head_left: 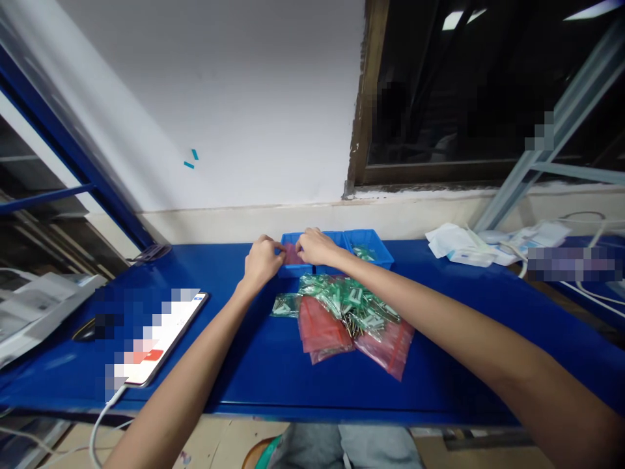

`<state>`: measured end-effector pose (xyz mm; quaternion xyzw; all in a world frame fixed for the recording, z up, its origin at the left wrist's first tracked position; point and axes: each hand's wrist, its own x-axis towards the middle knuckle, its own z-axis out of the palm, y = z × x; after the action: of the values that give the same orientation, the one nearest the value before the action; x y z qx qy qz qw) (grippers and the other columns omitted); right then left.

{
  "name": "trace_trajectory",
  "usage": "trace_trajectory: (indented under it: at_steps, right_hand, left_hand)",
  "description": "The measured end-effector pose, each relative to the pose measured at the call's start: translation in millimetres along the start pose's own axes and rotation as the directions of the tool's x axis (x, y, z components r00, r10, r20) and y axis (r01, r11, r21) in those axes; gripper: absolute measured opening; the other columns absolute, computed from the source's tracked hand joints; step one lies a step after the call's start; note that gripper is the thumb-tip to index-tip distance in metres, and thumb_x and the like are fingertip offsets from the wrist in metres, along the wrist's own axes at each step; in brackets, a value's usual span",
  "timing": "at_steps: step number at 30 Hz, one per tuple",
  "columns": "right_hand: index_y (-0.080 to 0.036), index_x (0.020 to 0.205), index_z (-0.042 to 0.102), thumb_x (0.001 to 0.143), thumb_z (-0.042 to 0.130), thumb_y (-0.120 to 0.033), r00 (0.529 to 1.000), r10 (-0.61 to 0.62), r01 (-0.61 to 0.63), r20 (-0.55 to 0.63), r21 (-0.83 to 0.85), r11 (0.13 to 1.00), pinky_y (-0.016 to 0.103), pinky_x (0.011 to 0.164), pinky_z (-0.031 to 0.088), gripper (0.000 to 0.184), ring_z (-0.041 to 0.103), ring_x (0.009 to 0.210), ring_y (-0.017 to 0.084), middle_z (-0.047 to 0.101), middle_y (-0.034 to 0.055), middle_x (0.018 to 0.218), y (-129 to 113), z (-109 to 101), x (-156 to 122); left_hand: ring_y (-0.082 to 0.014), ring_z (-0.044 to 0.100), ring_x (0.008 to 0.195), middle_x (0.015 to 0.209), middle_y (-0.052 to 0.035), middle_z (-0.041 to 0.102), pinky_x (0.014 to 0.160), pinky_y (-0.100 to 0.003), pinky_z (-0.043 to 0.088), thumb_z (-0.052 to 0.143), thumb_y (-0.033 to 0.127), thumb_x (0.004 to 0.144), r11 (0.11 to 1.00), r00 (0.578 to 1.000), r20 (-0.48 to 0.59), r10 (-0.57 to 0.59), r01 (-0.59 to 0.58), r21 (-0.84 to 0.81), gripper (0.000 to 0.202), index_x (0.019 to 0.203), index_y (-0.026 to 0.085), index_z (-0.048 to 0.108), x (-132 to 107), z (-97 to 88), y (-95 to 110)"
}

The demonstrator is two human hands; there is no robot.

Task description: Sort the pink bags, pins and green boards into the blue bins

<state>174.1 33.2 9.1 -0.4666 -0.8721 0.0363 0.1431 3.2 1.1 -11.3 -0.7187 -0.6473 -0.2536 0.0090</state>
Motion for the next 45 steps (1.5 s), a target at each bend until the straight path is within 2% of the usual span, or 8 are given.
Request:
trace_trajectory:
  at_steps: [9,14,16,19,23,31,36,45]
  right_hand:
    - [-0.017,0.102,0.074,0.088,0.053,-0.013,0.998,-0.040,0.040,-0.053,-0.007,0.999,0.038,0.089,0.045,0.026,0.058,0.105,0.028,0.067,0.0149,0.104,7.9,-16.2,-18.9]
    - [-0.019,0.100,0.071,0.093,0.048,-0.017,0.979,-0.107,0.110,-0.173,0.007,0.994,0.037,0.089,0.044,0.024,0.057,0.100,0.025,0.063,0.0106,0.097,13.1,-23.1,-60.4]
    - [-0.020,0.100,0.070,0.096,0.046,-0.021,0.972,-0.115,0.118,-0.203,0.006,0.993,0.038,0.087,0.044,0.024,0.056,0.099,0.025,0.061,0.0094,0.097,15.6,-24.9,-83.7]
    - [-0.019,0.103,0.068,0.098,0.045,-0.023,0.959,-0.128,0.134,-0.253,0.006,0.991,0.039,0.087,0.045,0.024,0.055,0.097,0.025,0.061,0.0089,0.097,22.8,-26.6,-118.7]
    - [-0.019,0.107,0.068,0.099,0.041,-0.020,0.931,-0.104,0.119,-0.349,0.023,0.993,0.043,0.090,0.046,0.028,0.055,0.098,0.026,0.062,0.0100,0.099,38.2,-23.7,-148.8]
    - [-0.017,0.114,0.069,0.097,0.039,-0.015,0.928,-0.095,0.085,-0.360,-0.043,0.995,0.046,0.089,0.050,0.035,0.053,0.102,0.029,0.062,0.0134,0.106,55.8,-8.6,-152.0]
    - [-0.019,0.116,0.071,0.095,0.039,-0.012,0.928,-0.094,0.107,-0.360,0.017,0.994,0.049,0.092,0.049,0.039,0.055,0.101,0.029,0.066,0.0124,0.107,60.0,-5.8,-150.4]
    - [-0.017,0.112,0.074,0.093,0.040,-0.010,0.918,-0.067,0.109,-0.391,0.086,0.990,0.047,0.090,0.049,0.039,0.059,0.098,0.027,0.069,0.0114,0.104,63.1,-4.6,-147.4]
  left_hand:
    - [-0.0270,0.065,0.097,0.110,-0.0118,0.064,0.089,-0.038,0.052,0.065,0.025,0.078,0.995,0.970,0.232,0.076,-0.089,0.045,0.024,0.097,0.026,0.080,17.8,-2.7,0.5]
    - [-0.0302,0.062,0.104,0.113,-0.0163,0.061,0.098,-0.043,0.047,0.060,0.023,0.082,0.978,0.974,0.108,0.200,-0.206,0.042,0.027,0.101,0.020,0.079,12.9,-2.2,5.0]
    - [-0.0309,0.060,0.105,0.113,-0.0175,0.061,0.100,-0.045,0.045,0.059,0.023,0.083,0.953,0.952,0.053,0.300,-0.302,0.035,0.027,0.100,0.017,0.079,6.3,-5.6,8.6]
    - [-0.0261,0.063,0.093,0.102,-0.0136,0.066,0.091,-0.041,0.048,0.055,0.034,0.091,0.898,0.895,0.087,0.437,-0.429,-0.096,0.028,0.099,0.020,0.078,-5.4,-12.8,15.5]
    - [-0.0215,0.066,0.086,0.093,-0.0073,0.071,0.080,-0.035,0.050,0.061,0.043,0.091,0.821,0.835,0.137,0.533,-0.471,-0.322,0.026,0.101,0.022,0.072,-17.4,-13.9,24.8]
    - [-0.0203,0.067,0.092,0.101,-0.0067,0.072,0.082,-0.033,0.050,0.063,0.036,0.091,0.794,0.860,0.072,0.506,-0.431,-0.429,0.030,0.118,0.022,0.063,-21.4,7.0,29.2]
    - [-0.0207,0.066,0.095,0.105,-0.0057,0.072,0.085,-0.035,0.050,0.058,0.028,0.094,0.785,0.852,0.019,0.524,-0.474,-0.398,0.018,0.107,0.023,0.069,-24.3,10.0,32.3]
    - [-0.0215,0.066,0.099,0.101,-0.0052,0.074,0.091,-0.037,0.050,0.057,0.023,0.094,0.793,0.860,-0.003,0.511,-0.472,-0.385,0.018,0.101,0.023,0.073,-27.9,11.1,35.5]
